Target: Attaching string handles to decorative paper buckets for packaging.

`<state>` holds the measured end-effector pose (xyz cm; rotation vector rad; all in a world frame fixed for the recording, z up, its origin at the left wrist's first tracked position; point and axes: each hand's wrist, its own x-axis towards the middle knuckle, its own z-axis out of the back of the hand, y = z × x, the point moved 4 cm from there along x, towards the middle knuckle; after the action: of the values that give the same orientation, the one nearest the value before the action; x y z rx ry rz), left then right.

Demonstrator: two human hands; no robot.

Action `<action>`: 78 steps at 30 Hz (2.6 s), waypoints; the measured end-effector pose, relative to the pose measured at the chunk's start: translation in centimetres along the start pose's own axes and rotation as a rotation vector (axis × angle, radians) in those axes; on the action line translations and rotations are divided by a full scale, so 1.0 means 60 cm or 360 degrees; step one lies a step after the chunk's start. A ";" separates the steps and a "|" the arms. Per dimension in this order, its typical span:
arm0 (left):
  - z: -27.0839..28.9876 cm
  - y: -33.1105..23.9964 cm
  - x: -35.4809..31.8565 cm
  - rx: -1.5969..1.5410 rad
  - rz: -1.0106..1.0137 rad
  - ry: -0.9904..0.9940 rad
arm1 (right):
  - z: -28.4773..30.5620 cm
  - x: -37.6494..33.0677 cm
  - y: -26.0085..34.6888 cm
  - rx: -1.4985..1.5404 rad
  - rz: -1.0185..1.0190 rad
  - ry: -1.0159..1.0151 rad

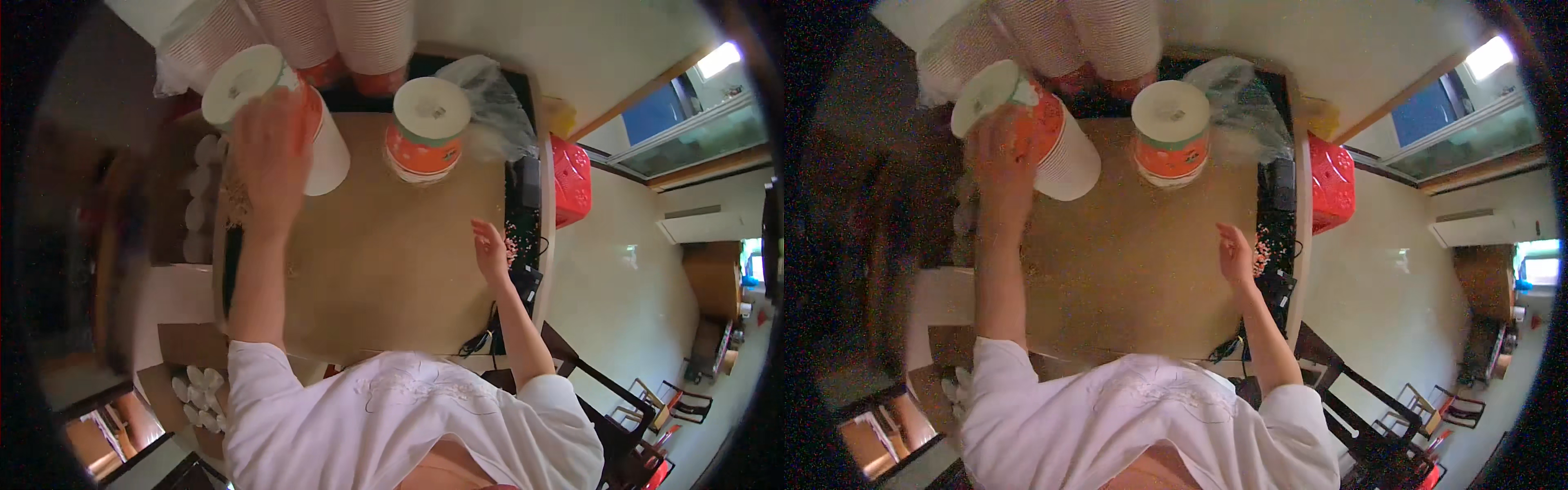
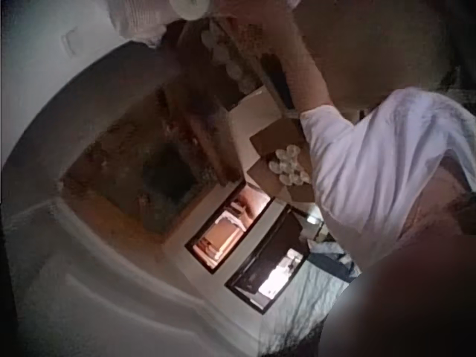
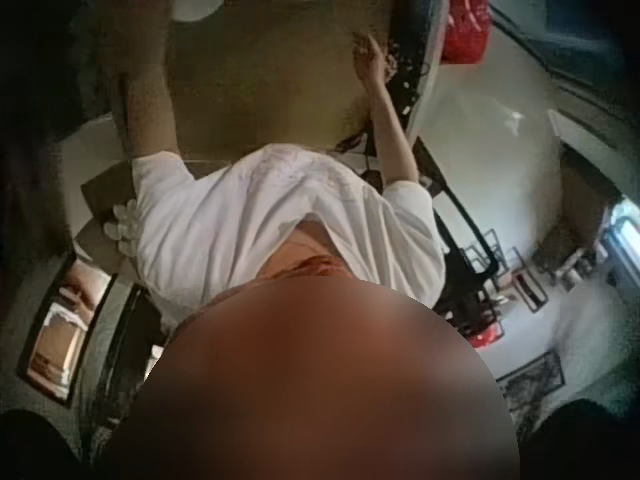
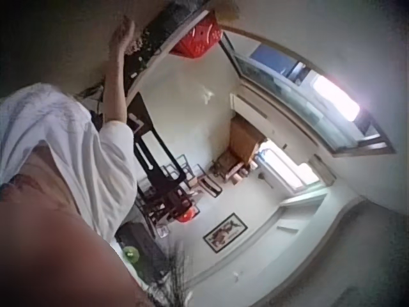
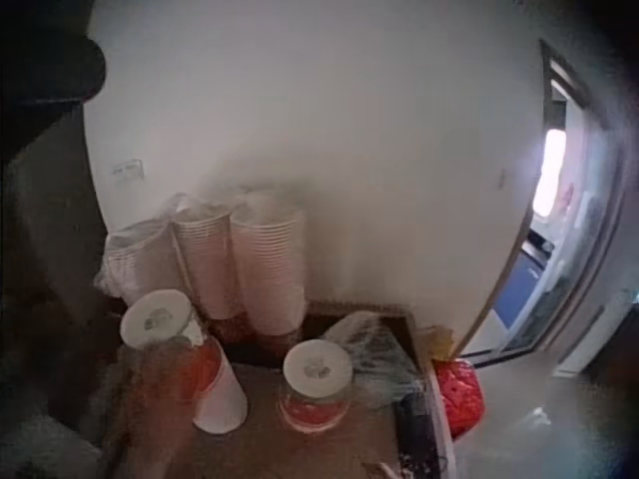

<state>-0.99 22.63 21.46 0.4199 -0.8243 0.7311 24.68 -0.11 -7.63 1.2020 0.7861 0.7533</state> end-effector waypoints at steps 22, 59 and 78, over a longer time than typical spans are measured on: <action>0.317 0.159 0.132 -0.0349 0.0874 -0.0050 | -0.072 -0.086 0.274 -0.0190 0.0678 0.0153; 0.055 -0.142 -0.473 -0.1538 0.1406 0.0928 | -0.096 -0.245 0.151 0.0320 -0.0025 0.0244; 0.115 -0.230 -0.464 -0.1572 0.0986 0.1014 | -0.197 -0.310 0.138 0.0770 -0.0610 0.0363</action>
<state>-7.29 -2.58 3.09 -0.9548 -0.5989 0.8501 4.19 -8.21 0.63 1.3459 1.3997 0.3927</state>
